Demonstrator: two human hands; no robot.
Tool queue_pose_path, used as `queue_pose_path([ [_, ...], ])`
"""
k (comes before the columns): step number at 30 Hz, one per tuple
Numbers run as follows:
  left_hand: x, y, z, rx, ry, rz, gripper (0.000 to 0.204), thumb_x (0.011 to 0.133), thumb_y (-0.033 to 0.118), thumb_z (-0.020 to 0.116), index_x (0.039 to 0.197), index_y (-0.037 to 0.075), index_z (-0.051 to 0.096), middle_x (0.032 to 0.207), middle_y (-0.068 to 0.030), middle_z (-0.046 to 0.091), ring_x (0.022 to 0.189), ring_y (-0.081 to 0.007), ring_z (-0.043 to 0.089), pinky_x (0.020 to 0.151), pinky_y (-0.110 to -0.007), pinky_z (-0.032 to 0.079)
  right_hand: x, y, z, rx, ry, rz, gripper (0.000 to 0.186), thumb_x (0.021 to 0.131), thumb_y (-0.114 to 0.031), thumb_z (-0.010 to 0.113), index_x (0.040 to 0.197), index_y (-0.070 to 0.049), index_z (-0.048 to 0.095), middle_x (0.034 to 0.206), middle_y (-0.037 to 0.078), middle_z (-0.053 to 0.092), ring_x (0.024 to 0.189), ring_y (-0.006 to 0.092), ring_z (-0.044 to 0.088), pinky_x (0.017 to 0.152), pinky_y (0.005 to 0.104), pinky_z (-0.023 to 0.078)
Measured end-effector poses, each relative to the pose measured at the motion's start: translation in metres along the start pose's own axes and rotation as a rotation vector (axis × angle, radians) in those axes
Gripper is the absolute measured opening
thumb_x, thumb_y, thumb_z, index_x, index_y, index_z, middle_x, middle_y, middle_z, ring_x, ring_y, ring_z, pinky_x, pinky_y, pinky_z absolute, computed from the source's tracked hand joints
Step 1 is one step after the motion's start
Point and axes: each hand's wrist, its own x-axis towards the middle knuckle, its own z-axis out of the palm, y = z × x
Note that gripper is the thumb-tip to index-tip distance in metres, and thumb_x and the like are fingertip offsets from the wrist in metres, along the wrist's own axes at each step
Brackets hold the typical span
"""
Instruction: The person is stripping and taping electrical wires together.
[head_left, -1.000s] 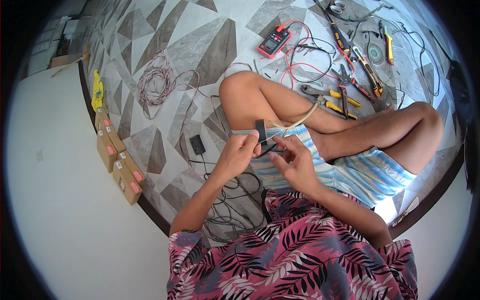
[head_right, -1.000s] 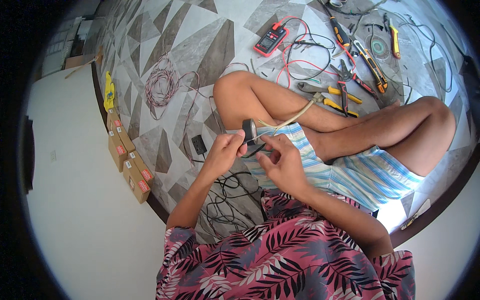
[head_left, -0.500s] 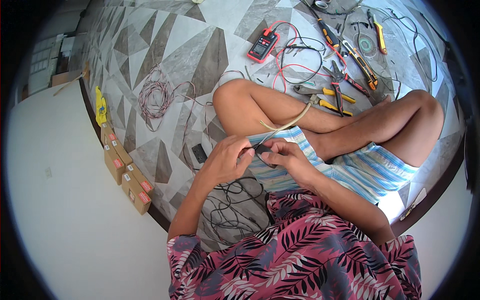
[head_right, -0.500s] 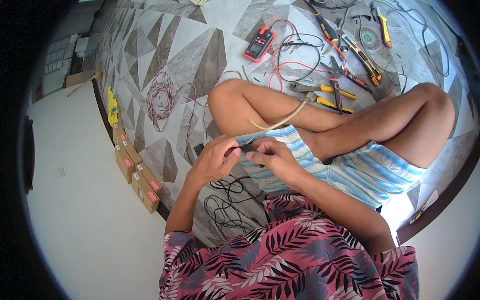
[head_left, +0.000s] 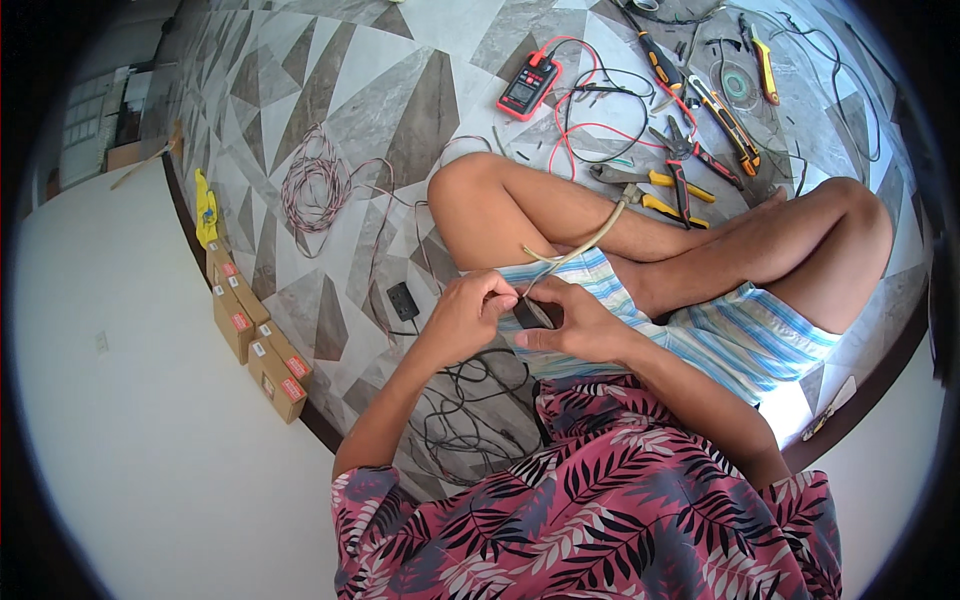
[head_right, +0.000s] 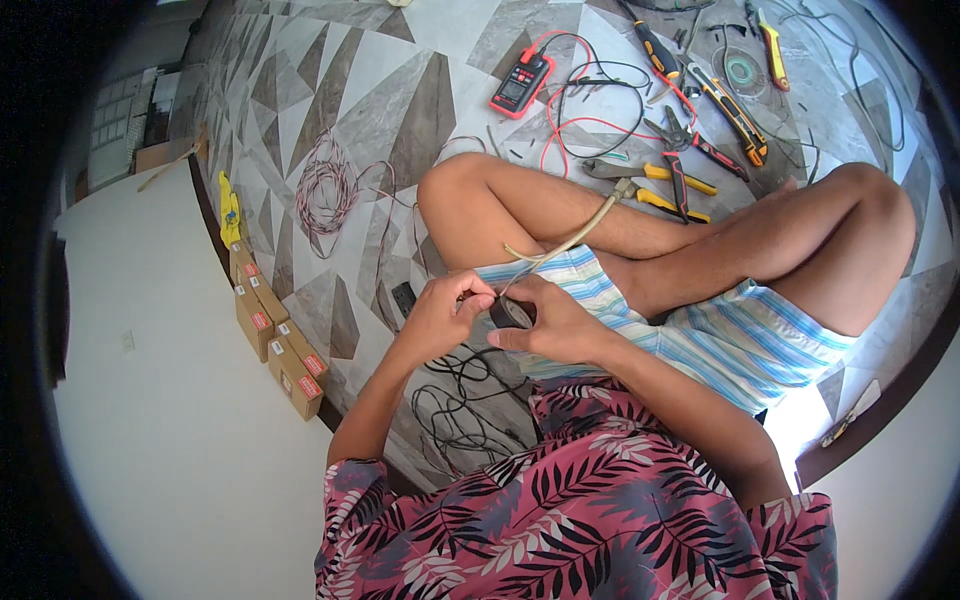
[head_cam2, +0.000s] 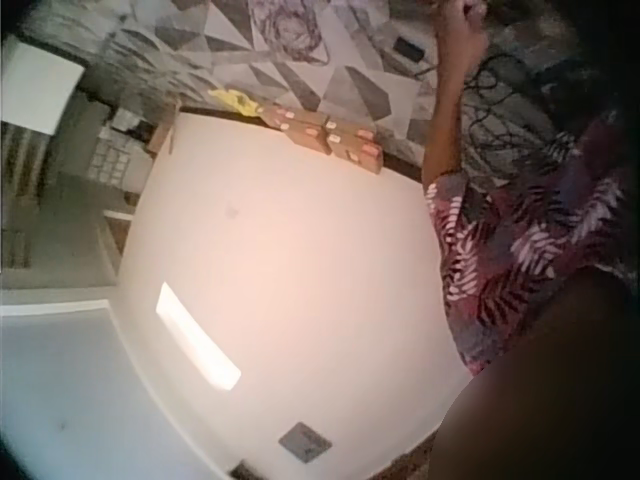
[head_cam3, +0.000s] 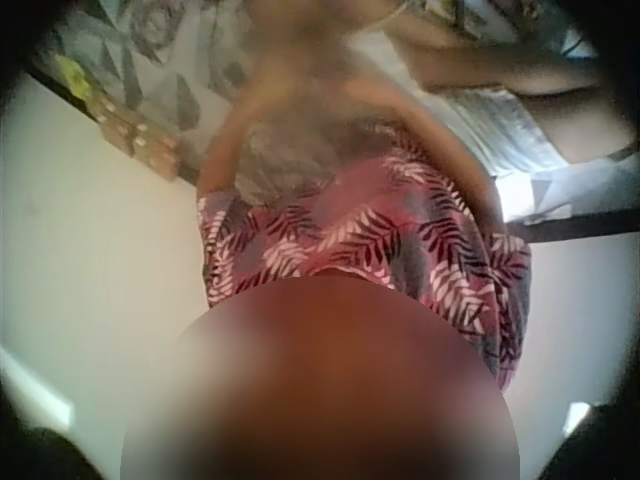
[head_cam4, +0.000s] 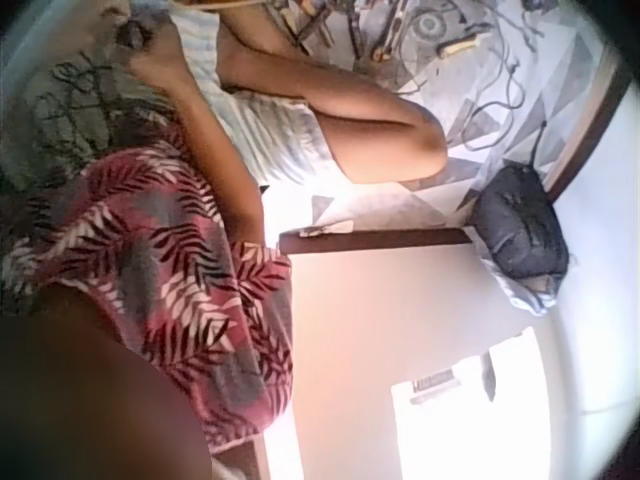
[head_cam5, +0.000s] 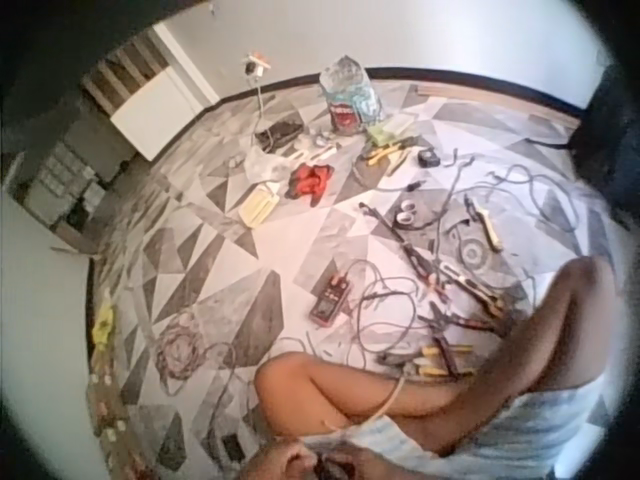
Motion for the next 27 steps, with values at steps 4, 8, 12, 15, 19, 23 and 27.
queue_pose_path([
  [4, -0.004, 0.003, 0.016, 0.069, 0.167, 0.131, 0.008, 0.086, -0.007, 0.063, 0.089, 0.0, 0.059, 0.084, -0.0173, 0.064, 0.085, -0.039, 0.063, 0.076, -0.047, 0.048, 0.003, 0.002, -0.001, 0.206, -0.047, 0.156, 0.042, 0.083, -0.038, 0.083, 0.101, -0.003, 0.068, 0.081, 0.002, 0.06, 0.074, 0.011, 0.054, 0.064, 0.0289, 0.041],
  [8, -0.001, -0.009, 0.02, 0.136, 0.213, 0.296, 0.011, 0.084, -0.006, 0.063, 0.09, 0.0, 0.057, 0.086, -0.0173, 0.062, 0.084, -0.0391, 0.06, 0.078, -0.048, 0.046, 0.011, 0.0, 0.014, 0.75, 0.05, 0.275, 0.044, 0.086, -0.048, 0.078, 0.094, -0.008, 0.064, 0.079, 0.001, 0.06, 0.063, 0.0111, 0.053, 0.057, 0.0274, 0.039],
  [12, -0.01, -0.017, 0.024, 0.233, 0.231, 0.438, 0.009, 0.086, -0.001, 0.065, 0.092, 0.001, 0.057, 0.088, -0.0169, 0.06, 0.084, -0.0382, 0.058, 0.082, -0.047, 0.045, -0.001, -0.009, 0.002, 1.177, -0.019, 0.534, 0.059, 0.088, -0.062, 0.073, 0.097, -0.005, 0.063, 0.083, 0.003, 0.064, 0.07, 0.0155, 0.059, 0.062, 0.0267, 0.043],
  [15, -0.016, -0.019, 0.026, 0.094, 0.261, 0.338, 0.008, 0.091, 0.005, 0.065, 0.091, 0.001, 0.058, 0.085, -0.0165, 0.059, 0.08, -0.0359, 0.058, 0.077, -0.043, 0.046, -0.01, -0.012, -0.011, 1.306, -0.203, 0.447, 0.058, 0.098, -0.058, 0.062, 0.106, -0.001, 0.068, 0.094, 0.005, 0.067, 0.074, 0.0152, 0.06, 0.066, 0.026, 0.044],
  [19, -0.01, -0.017, 0.024, -0.275, 0.193, -0.08, 0.036, 0.104, 0.028, 0.061, 0.082, -0.001, 0.059, 0.074, -0.007, 0.06, 0.067, -0.0156, 0.055, 0.061, -0.032, 0.042, -0.016, -0.01, 0.005, 0.394, 0.246, 0.138, 0.037, 0.099, -0.027, 0.068, 0.119, 0.004, 0.068, 0.092, 0.003, 0.064, 0.074, 0.0093, 0.058, 0.063, 0.0246, 0.043],
  [23, 0.007, -0.008, 0.009, -0.494, 0.075, -0.226, 0.046, 0.106, 0.038, 0.057, 0.081, 0.0, 0.062, 0.073, -0.0008, 0.059, 0.069, -0.0068, 0.049, 0.06, -0.028, 0.04, -0.015, -0.005, 0.024, 0.06, 0.441, -0.077, 0.036, 0.091, -0.006, 0.075, 0.124, 0.006, 0.067, 0.087, 0.001, 0.06, 0.073, 0.0054, 0.053, 0.06, 0.0235, 0.041],
  [27, 0.01, 0.007, -0.013, -0.501, -0.053, -0.118, 0.034, 0.101, 0.029, 0.065, 0.084, 0.001, 0.06, 0.075, 0.0019, 0.058, 0.069, -0.0051, 0.046, 0.059, -0.026, 0.039, -0.003, -0.001, 0.022, -0.077, 0.4, -0.032, 0.044, 0.085, -0.009, 0.078, 0.125, 0.005, 0.066, 0.083, 0.008, 0.061, 0.066, 0.0139, 0.056, 0.062, 0.0302, 0.047],
])
